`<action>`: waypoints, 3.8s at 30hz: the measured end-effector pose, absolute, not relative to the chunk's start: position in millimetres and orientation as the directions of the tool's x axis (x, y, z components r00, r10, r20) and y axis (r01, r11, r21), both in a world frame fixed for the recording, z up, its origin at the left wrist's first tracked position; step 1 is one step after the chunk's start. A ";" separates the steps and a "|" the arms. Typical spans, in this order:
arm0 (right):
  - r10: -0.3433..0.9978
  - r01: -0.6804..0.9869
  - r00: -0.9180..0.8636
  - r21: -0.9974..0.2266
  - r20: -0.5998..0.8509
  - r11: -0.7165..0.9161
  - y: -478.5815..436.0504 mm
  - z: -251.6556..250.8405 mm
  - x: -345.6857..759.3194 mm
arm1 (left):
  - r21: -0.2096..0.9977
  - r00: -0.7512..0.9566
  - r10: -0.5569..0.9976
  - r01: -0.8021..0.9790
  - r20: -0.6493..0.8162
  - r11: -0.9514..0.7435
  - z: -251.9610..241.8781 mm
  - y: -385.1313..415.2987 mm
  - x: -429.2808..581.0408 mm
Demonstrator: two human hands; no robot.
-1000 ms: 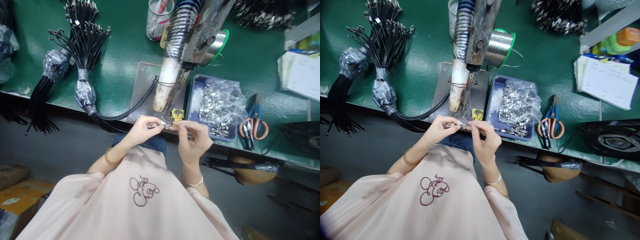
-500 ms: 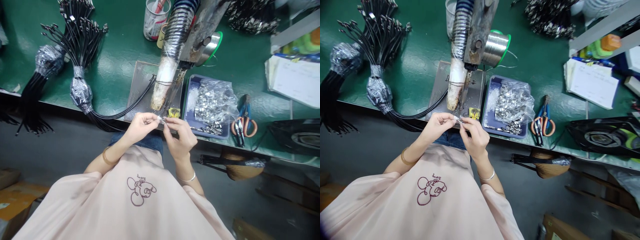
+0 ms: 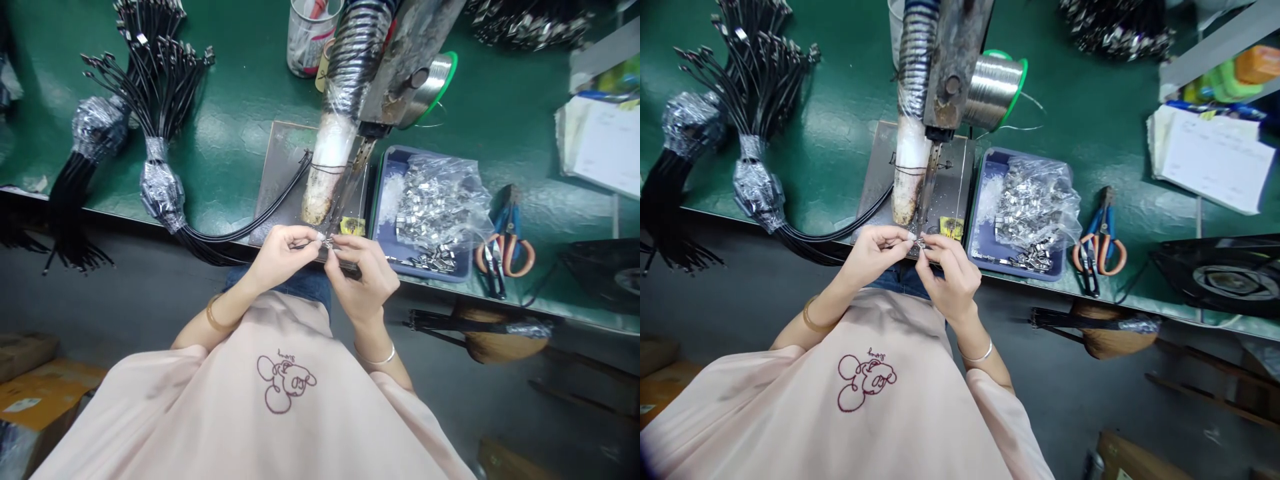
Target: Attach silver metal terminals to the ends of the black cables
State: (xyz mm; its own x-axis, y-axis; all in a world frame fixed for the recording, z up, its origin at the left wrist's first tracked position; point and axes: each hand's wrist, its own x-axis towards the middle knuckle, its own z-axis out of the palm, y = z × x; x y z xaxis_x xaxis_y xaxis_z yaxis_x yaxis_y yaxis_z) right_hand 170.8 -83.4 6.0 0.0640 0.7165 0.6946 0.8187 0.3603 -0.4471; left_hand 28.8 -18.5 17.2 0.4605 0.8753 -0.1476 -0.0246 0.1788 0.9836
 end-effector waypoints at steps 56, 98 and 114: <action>0.809 0.830 0.392 -0.548 0.438 -0.105 -95.5 31.3 220.1 | 0.941 0.672 0.711 -0.062 -0.208 0.334 0.5 -48.3 9.7; 0.885 0.738 0.192 -0.657 0.424 0.154 -102.9 13.0 170.9 | 0.995 0.450 0.893 0.097 -0.029 -0.017 7.8 -45.3 26.4; 0.841 0.566 0.371 -0.814 0.393 0.130 -100.6 16.3 176.7 | 0.990 0.464 0.880 -0.045 -0.101 0.137 6.4 -39.6 16.2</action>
State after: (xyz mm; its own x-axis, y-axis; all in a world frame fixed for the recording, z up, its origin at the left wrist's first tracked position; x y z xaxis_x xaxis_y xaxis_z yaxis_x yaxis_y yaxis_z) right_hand 176.7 -100.6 16.3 0.3713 0.8414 0.3926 0.5664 0.1298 -0.8138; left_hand 16.2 -39.6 6.4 0.4637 0.8803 -0.1007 -0.0453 0.1370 0.9895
